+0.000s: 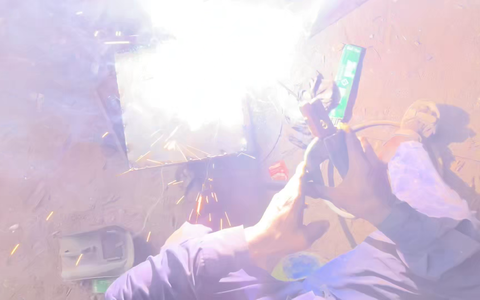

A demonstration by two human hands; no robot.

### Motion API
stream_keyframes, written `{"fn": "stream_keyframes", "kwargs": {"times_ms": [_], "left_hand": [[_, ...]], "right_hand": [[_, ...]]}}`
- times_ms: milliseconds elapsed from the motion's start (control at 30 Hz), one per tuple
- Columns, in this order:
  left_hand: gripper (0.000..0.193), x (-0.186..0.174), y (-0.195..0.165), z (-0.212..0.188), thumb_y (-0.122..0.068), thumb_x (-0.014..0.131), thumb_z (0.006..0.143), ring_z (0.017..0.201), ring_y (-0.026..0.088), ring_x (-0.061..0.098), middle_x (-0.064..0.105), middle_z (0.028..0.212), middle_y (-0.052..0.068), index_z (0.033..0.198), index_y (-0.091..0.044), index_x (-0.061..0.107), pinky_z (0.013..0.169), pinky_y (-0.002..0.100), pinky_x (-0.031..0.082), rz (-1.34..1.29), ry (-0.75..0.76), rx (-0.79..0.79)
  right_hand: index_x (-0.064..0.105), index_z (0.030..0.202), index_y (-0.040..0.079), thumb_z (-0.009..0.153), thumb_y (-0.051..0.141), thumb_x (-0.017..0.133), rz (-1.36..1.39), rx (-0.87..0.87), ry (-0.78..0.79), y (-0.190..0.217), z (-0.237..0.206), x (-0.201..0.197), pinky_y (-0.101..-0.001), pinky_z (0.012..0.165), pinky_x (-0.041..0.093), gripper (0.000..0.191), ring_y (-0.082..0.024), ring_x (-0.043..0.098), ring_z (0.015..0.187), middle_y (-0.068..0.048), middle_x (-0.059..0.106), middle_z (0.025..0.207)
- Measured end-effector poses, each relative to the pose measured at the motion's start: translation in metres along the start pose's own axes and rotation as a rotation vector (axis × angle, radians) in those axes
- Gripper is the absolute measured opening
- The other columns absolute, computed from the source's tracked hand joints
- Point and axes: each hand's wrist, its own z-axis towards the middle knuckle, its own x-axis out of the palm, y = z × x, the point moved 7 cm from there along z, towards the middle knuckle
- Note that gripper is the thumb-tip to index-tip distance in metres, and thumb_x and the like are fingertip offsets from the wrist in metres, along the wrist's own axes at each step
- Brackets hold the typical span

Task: The person sits on the ground and arc-welds the seams of a square metal box using an electrode holder, striking arcs that produce sparks and glowing weld points. They reposition the electrode holder between welds, touch the box edges, and continue welding along the corners before setting the holder down.

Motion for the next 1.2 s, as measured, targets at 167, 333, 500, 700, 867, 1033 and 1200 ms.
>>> {"fn": "stream_keyframes", "kwargs": {"times_ms": [167, 333, 500, 700, 867, 1033, 1200], "left_hand": [[0.113, 0.0, -0.003, -0.001, -0.028, 0.076, 0.086, 0.146, 0.051, 0.045, 0.036, 0.159, 0.04, 0.162, 0.018, 0.006, 0.119, 0.046, 0.044, -0.004, -0.002, -0.017], [0.113, 0.0, -0.003, 0.002, -0.026, 0.074, 0.083, 0.141, 0.049, 0.048, 0.036, 0.156, 0.04, 0.161, 0.018, 0.004, 0.113, 0.046, 0.047, -0.081, 0.064, -0.094], [0.114, -0.003, -0.009, 0.003, -0.025, 0.075, 0.082, 0.138, 0.047, 0.052, 0.039, 0.154, 0.039, 0.161, 0.019, 0.004, 0.111, 0.045, 0.049, -0.075, 0.034, -0.074], [0.113, -0.005, -0.01, 0.004, -0.024, 0.075, 0.081, 0.128, 0.044, 0.059, 0.045, 0.149, 0.037, 0.161, 0.017, 0.006, 0.105, 0.044, 0.052, -0.095, 0.026, -0.079], [0.112, -0.007, -0.012, 0.005, -0.023, 0.075, 0.081, 0.125, 0.042, 0.06, 0.048, 0.145, 0.034, 0.162, 0.014, 0.007, 0.104, 0.044, 0.053, -0.12, 0.022, -0.093], [0.112, -0.008, -0.014, 0.006, -0.023, 0.075, 0.081, 0.123, 0.041, 0.061, 0.05, 0.143, 0.033, 0.162, 0.013, 0.008, 0.104, 0.044, 0.053, -0.121, 0.026, -0.101], [0.112, -0.007, -0.013, 0.006, -0.023, 0.075, 0.081, 0.124, 0.041, 0.061, 0.049, 0.143, 0.034, 0.162, 0.013, 0.008, 0.104, 0.044, 0.053, -0.126, 0.033, -0.102]], "right_hand": [[0.034, 0.154, -0.004, 0.06, 0.051, 0.091, 0.008, 0.003, 0.007, -0.002, -0.002, -0.002, -0.0506, 0.092, 0.052, 0.122, -0.042, 0.064, 0.112, -0.028, 0.061, 0.122], [0.034, 0.152, -0.006, 0.058, 0.052, 0.091, -0.013, -0.008, 0.029, -0.001, 0.0, -0.002, -0.0527, 0.091, 0.051, 0.125, -0.045, 0.062, 0.112, -0.031, 0.059, 0.121], [0.034, 0.152, -0.007, 0.057, 0.05, 0.091, -0.016, -0.036, 0.013, 0.001, 0.0, -0.004, -0.0524, 0.094, 0.051, 0.124, -0.045, 0.062, 0.114, -0.031, 0.059, 0.124], [0.035, 0.15, -0.007, 0.053, 0.046, 0.095, -0.018, -0.031, 0.014, 0.002, 0.0, -0.004, -0.0531, 0.094, 0.05, 0.126, -0.044, 0.062, 0.111, -0.03, 0.06, 0.12], [0.036, 0.15, -0.008, 0.054, 0.045, 0.094, 0.001, -0.032, 0.01, 0.002, 0.0, -0.004, -0.0519, 0.093, 0.05, 0.124, -0.044, 0.063, 0.111, -0.03, 0.06, 0.121], [0.035, 0.151, -0.007, 0.055, 0.051, 0.093, -0.003, -0.025, 0.024, 0.0, 0.0, -0.003, -0.0519, 0.091, 0.051, 0.126, -0.044, 0.063, 0.111, -0.03, 0.059, 0.12], [0.034, 0.152, -0.007, 0.056, 0.053, 0.092, -0.017, -0.015, 0.033, -0.002, 0.0, -0.001, -0.0525, 0.09, 0.051, 0.127, -0.044, 0.063, 0.11, -0.03, 0.059, 0.119]]}}
